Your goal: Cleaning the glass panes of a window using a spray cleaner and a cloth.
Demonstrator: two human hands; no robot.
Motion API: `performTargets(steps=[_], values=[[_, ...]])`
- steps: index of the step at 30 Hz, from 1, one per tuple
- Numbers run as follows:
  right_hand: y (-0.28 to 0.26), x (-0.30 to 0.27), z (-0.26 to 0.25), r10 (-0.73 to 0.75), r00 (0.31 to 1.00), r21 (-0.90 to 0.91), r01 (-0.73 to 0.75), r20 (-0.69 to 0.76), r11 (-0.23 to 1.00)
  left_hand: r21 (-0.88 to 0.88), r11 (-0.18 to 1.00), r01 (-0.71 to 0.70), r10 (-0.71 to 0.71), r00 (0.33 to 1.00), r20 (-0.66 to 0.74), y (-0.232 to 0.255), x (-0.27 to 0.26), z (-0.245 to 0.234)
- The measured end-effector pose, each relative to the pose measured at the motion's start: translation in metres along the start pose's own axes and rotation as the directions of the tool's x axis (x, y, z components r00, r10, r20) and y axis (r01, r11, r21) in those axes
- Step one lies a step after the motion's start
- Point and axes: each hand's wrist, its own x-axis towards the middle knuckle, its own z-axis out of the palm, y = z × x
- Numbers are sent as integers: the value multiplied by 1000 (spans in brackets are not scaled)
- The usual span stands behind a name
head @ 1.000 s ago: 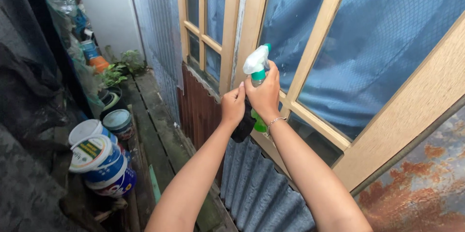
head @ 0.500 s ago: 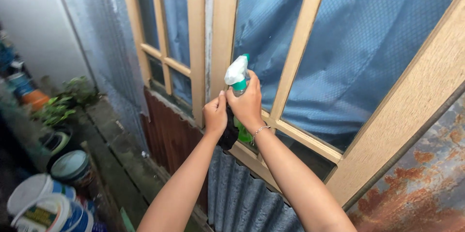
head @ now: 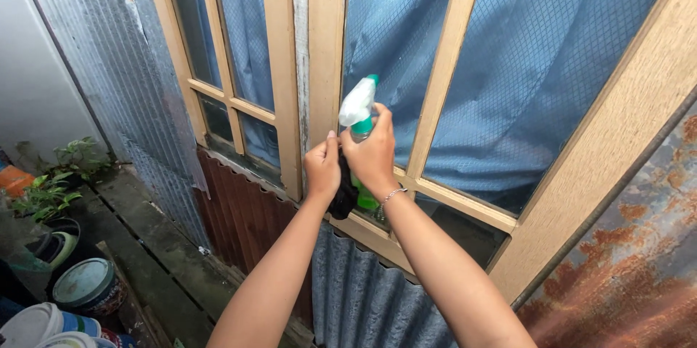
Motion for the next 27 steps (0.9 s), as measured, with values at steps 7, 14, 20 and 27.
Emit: performTargets(steps=[7, 14, 20, 27], values=[[-5, 11, -15, -18, 1000, -2, 18, -24, 1000, -47, 999, -23, 25, 999, 40, 13, -3, 12], [-4, 8, -11, -153, 987, -13, 154, 44, 988, -56, 998, -24, 23, 1000, -15, 10, -9, 6], [7, -4, -8, -15, 999, -27, 16, 34, 1000, -22, 999, -39, 39, 999, 0, -13, -16, 7], [6, 15, 4, -81, 996, -28, 80, -44, 996, -90, 984, -156, 178, 922, 344, 11, -29, -20]])
